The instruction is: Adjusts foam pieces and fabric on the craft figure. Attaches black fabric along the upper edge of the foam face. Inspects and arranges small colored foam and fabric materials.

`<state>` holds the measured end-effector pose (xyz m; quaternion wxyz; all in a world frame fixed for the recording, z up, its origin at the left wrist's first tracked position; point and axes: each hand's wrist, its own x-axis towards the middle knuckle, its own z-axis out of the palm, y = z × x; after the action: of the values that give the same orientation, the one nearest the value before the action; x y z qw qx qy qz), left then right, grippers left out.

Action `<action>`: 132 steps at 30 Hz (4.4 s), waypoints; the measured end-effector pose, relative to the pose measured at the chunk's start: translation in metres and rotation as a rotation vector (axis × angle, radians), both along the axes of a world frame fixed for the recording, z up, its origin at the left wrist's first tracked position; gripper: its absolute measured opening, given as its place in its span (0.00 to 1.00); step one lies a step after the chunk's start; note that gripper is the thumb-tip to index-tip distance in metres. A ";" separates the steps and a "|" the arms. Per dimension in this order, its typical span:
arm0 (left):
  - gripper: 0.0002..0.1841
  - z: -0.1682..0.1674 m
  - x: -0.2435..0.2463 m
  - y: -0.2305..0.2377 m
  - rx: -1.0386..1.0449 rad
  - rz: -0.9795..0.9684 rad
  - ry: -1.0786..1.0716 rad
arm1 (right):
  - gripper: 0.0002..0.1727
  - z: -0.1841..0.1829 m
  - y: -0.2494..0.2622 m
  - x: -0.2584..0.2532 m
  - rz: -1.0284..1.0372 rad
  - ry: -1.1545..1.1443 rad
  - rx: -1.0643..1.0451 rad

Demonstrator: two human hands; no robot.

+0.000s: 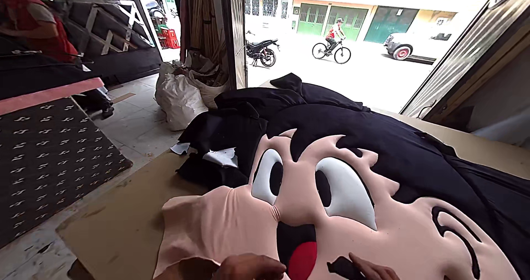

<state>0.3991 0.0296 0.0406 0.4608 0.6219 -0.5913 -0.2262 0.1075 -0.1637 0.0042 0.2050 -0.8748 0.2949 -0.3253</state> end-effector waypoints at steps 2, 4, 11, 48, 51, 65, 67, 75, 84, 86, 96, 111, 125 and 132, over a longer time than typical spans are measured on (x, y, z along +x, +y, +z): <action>0.10 0.002 0.063 -0.026 -0.034 -0.001 -0.100 | 0.20 0.006 -0.021 0.030 -0.038 0.080 -0.085; 0.11 -0.011 0.128 -0.067 -0.068 0.031 -0.246 | 0.20 0.015 -0.045 0.065 -0.051 0.148 -0.155; 0.14 -0.028 0.288 -0.266 0.183 0.099 -0.440 | 0.18 0.012 -0.185 0.213 -0.057 0.336 -0.407; 0.12 -0.103 0.354 -0.443 0.180 0.071 -0.521 | 0.17 -0.043 -0.392 0.459 0.462 0.440 -0.484; 0.11 -0.102 0.356 -0.443 0.204 0.043 -0.555 | 0.17 -0.042 -0.392 0.459 0.457 0.460 -0.503; 0.11 -0.106 0.354 -0.440 0.176 0.044 -0.609 | 0.14 0.000 -0.435 0.428 0.417 0.455 0.062; 0.11 -0.106 0.354 -0.441 0.174 0.042 -0.613 | 0.14 -0.016 -0.426 0.428 0.418 0.442 0.055; 0.13 -0.108 0.361 -0.440 0.145 0.016 -0.524 | 0.12 -0.059 -0.413 0.440 0.409 0.188 0.020; 0.19 -0.101 0.363 -0.438 0.189 0.003 -0.453 | 0.11 -0.063 -0.404 0.439 0.384 0.123 -0.046; 0.18 -0.101 0.363 -0.437 0.192 0.010 -0.440 | 0.11 -0.062 -0.403 0.437 0.370 0.118 -0.081; 0.17 -0.104 0.354 -0.441 0.172 0.058 -0.518 | 0.11 -0.056 -0.408 0.436 0.382 0.217 -0.144; 0.16 -0.109 0.355 -0.441 0.084 0.127 -0.506 | 0.13 -0.013 -0.424 0.400 -0.026 0.159 0.040; 0.17 -0.106 0.354 -0.439 0.107 0.121 -0.527 | 0.14 -0.039 -0.424 0.408 0.191 0.470 -0.165; 0.17 -0.102 0.353 -0.438 0.132 0.109 -0.515 | 0.15 -0.044 -0.420 0.419 0.274 0.458 -0.254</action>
<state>0.7526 -0.4089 -0.0616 0.2653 0.7186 -0.6386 -0.0736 0.5266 -0.5841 -0.0401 0.0641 -0.9757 0.1696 -0.1229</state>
